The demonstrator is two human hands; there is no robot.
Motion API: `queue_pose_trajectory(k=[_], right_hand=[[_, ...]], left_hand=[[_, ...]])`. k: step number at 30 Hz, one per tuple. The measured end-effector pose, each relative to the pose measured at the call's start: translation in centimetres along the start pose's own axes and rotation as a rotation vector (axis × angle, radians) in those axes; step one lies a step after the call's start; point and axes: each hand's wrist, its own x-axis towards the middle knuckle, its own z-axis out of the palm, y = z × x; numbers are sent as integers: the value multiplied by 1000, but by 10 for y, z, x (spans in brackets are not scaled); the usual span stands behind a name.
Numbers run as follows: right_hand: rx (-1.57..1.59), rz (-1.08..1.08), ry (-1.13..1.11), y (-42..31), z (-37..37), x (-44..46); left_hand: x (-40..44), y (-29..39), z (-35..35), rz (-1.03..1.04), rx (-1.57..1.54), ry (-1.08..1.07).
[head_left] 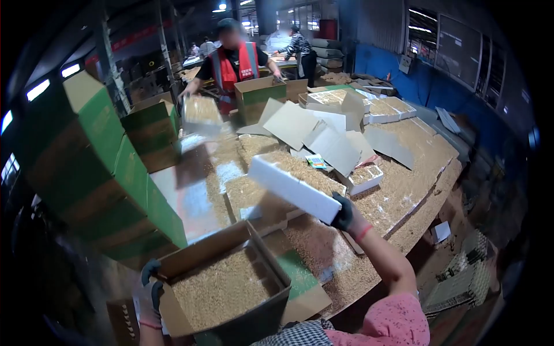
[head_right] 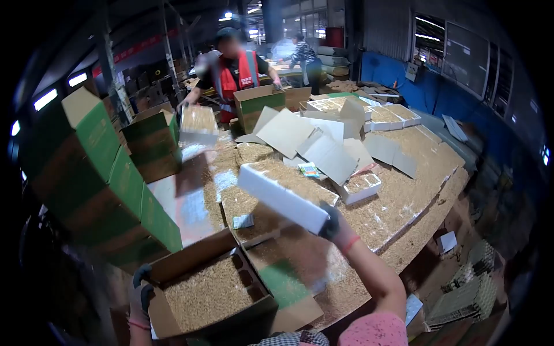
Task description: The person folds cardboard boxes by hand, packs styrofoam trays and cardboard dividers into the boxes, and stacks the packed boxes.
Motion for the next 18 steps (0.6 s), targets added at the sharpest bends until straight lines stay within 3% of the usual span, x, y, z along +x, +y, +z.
queue_pose_trajectory(k=[1, 4, 6, 8, 10, 12, 13, 14, 16, 18], right_hand=[[-88, 12, -13, -9, 13, -19], [95, 93, -56, -36, 61, -76], [-55, 48, -96, -62, 95, -96], [-126, 23, -187, -99, 146, -118], [-283, 7, -230, -115, 172, -122], [-341, 95, -261, -112, 183, -115], [-409, 79, -390, -109, 193, -110], [-481, 106, -386, -89, 196, -102], [-768, -44, -483, -46, 189, -85], [-802, 39, -550, -4, 180, -56]], left_hand=[[1, 3, -2, -66, 28, 8], [9, 4, -2, -82, -143, -21], [16, 29, 8, -176, -169, 7], [28, 32, 8, -101, -290, -73], [43, 25, 7, -47, -117, -84], [47, 33, 21, -52, -318, -136], [48, 38, 28, -5, -449, -230], [37, 69, 32, 74, -202, -159], [40, 57, 26, 24, -293, -161], [20, 66, 22, 47, -396, -211]])
